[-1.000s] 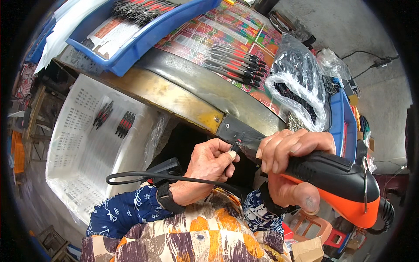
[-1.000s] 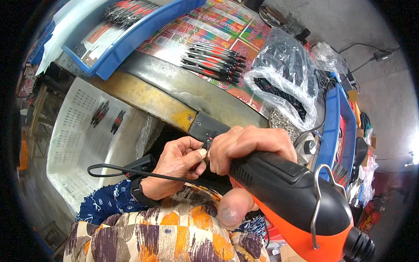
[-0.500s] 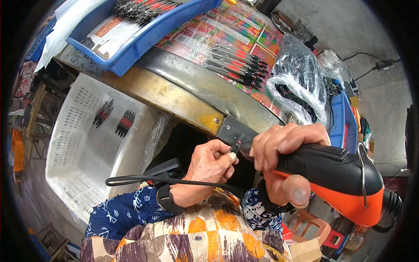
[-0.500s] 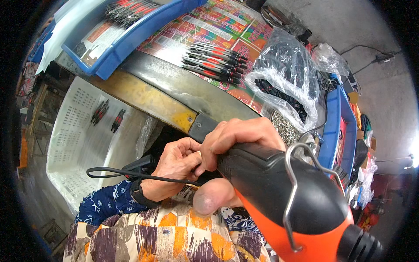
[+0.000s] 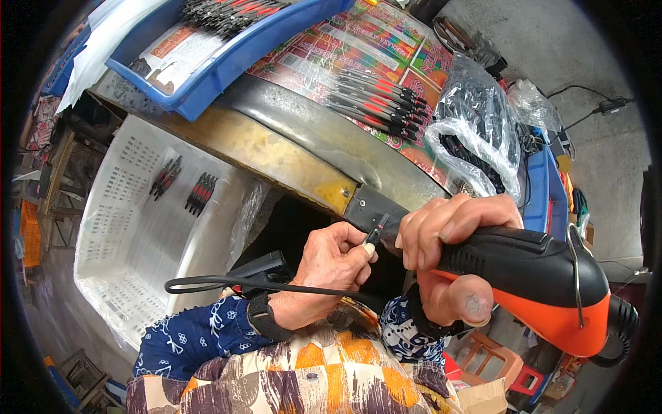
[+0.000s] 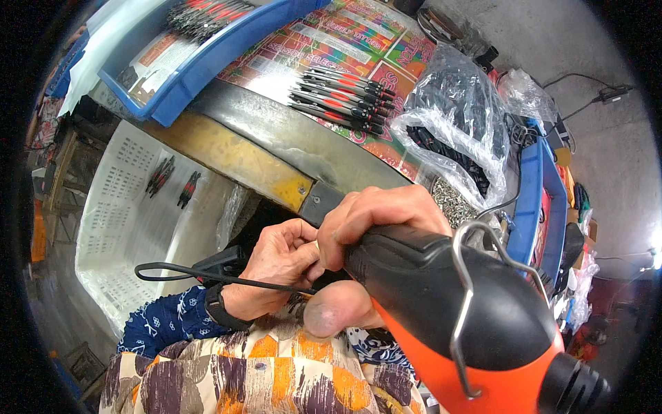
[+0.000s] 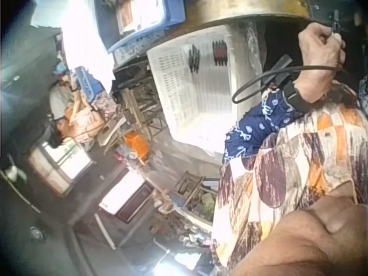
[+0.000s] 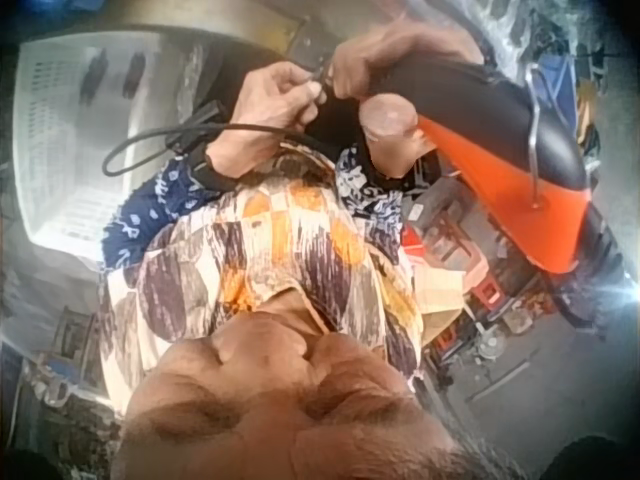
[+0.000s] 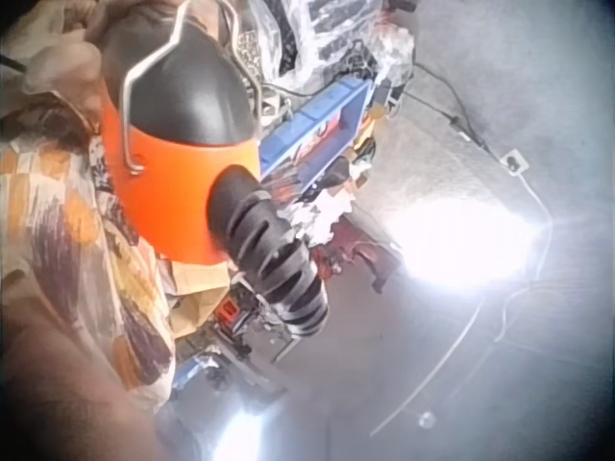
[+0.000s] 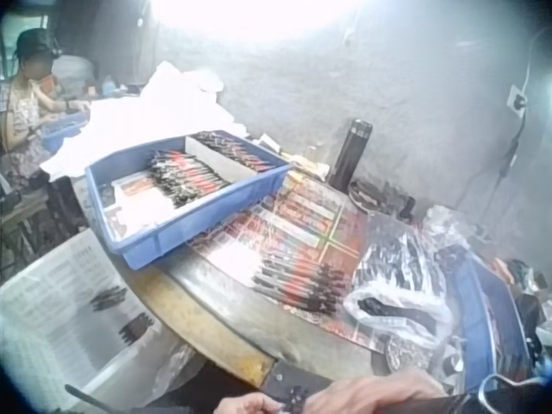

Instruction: The person repeatedly picks up thin black wires with red tips from a white basket and uses a soldering iron to heat the tip of each wire. After soldering, the person places the wire on the table. The process is repeated for multiple wires throughout the clip.

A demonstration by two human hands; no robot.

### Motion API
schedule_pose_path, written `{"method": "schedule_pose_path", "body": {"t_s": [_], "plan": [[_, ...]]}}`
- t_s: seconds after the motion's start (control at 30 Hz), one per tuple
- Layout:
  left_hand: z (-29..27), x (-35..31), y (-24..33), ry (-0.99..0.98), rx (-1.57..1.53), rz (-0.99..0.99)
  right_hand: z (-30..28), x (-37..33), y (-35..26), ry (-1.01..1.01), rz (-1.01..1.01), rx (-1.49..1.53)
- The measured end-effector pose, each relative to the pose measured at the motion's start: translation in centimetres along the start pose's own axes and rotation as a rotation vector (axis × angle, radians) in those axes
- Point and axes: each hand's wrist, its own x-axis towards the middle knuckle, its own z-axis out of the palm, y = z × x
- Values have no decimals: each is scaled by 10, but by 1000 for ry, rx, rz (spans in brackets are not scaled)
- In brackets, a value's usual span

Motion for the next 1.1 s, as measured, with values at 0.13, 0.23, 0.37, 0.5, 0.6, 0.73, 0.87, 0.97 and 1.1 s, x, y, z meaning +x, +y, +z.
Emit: {"method": "schedule_pose_path", "body": {"t_s": [0.13, 0.23, 0.37, 0.5, 0.6, 0.73, 0.87, 0.97, 1.1], "plan": [[0, 0, -2, 8, 2, 3, -1, 1, 3, -29, -43, -10], [-1, 2, -4, -1, 6, 32, -1, -2, -1, 9, 4, -32], [-3, 5, -9, -9, 20, 98, 1, -7, -5, 67, 33, -58], [-7, 4, -8, -54, 61, 99, 3, -13, -8, 69, 32, -29], [-7, 2, -4, -51, 185, 97, 7, -19, -10, 177, -81, 8], [-13, -5, 10, -21, 361, 384, -2, -20, -18, 238, -183, 20], [-33, 13, 53, 150, 841, 889, -13, -21, -23, 239, -242, 19], [-47, 29, 86, 294, 1046, 1016, -17, -22, -22, 311, -223, -2], [-63, 55, 114, 529, 1311, 1122, -25, -22, -20, 354, -204, 25]]}}
